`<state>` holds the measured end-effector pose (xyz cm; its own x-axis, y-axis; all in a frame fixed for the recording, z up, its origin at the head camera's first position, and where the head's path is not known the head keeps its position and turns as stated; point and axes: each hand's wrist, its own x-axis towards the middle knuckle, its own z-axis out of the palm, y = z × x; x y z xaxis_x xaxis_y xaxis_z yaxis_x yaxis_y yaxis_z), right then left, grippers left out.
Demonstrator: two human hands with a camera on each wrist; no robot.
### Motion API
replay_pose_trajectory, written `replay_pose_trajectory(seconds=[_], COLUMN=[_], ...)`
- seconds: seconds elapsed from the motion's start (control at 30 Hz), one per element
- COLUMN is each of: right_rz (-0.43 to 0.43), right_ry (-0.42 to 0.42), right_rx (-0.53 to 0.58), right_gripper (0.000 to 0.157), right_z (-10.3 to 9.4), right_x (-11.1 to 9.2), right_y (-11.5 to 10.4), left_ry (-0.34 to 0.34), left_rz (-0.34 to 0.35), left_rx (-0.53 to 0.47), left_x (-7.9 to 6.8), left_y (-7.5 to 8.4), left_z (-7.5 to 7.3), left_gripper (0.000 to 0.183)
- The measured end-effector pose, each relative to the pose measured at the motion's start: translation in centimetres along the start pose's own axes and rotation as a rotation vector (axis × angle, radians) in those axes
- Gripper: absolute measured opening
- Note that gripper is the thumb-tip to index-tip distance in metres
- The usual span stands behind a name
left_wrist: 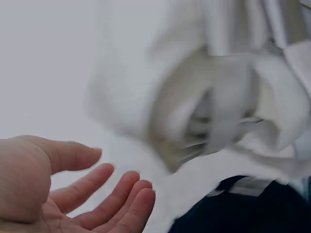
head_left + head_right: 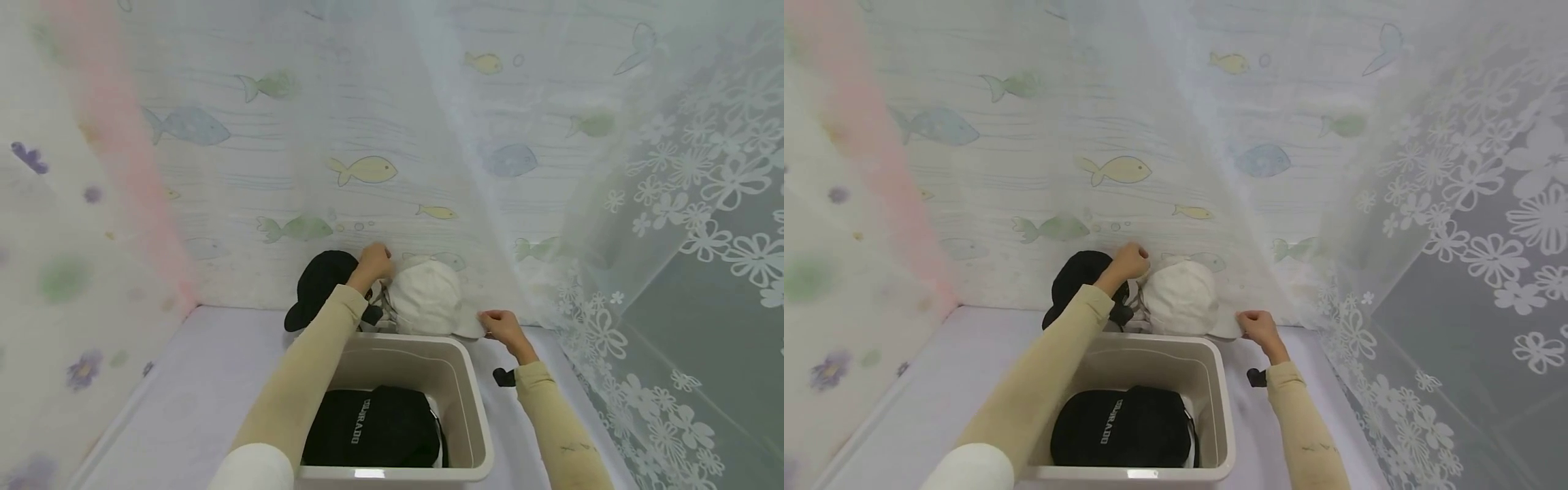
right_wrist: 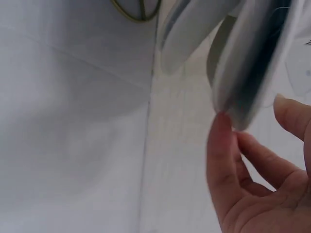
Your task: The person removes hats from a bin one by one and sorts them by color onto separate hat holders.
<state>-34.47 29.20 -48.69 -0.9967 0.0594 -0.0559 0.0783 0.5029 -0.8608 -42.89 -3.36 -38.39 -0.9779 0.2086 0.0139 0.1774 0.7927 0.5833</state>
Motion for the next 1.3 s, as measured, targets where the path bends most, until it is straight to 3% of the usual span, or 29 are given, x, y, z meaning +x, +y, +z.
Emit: replay_pose_trajectory(seconds=[0.17, 0.3, 0.47, 0.63, 0.8, 0.93, 1.1, 1.3], right_rz=[-0.085, -0.178, -0.321, -0.437, -0.531, -0.588, -0.65, -0.649], right_ry=[0.022, 0.03, 0.022, -0.003, -0.061, -0.123, -0.239, -0.395], right_rx=[-0.14, -0.202, -0.224, -0.211, -0.252, -0.3, -0.377, -0.462], right_gripper=[0.048, 0.047, 0.044, 0.043, 0.044, 0.044, 0.048, 0.054], right_z=[-1.1, -2.0, -2.3, -1.9, -0.4, 0.6, 1.4, 2.3], right_x=[-1.5, -3.3, -6.3, -9.7, -12.9, -14.8, -17.2, -19.3], right_y=[-2.2, -4.6, -7.6, -10.1, -11.2, -11.6, -12.5, -13.1], left_ry=[0.032, 0.033, 0.052, 0.079, 0.111, 0.122, 0.128, 0.138], left_rz=[0.13, 0.272, 0.439, 0.52, 0.571, 0.603, 0.618, 0.654], left_rx=[-0.191, -0.195, -0.198, -0.199, -0.136, -0.102, -0.003, 0.127], left_x=[-3.4, -6.9, -10.7, -15.2, -20.5, -23.8, -26.5, -28.6], left_y=[0.3, 0.2, -1.2, -2.5, -3.8, -4.7, -6.5, -9.5], left_z=[-3.9, -7.0, -9.3, -10.5, -10.5, -9.7, -7.7, -4.7], left_gripper=[0.042, 0.041, 0.04, 0.04, 0.041, 0.041, 0.044, 0.047])
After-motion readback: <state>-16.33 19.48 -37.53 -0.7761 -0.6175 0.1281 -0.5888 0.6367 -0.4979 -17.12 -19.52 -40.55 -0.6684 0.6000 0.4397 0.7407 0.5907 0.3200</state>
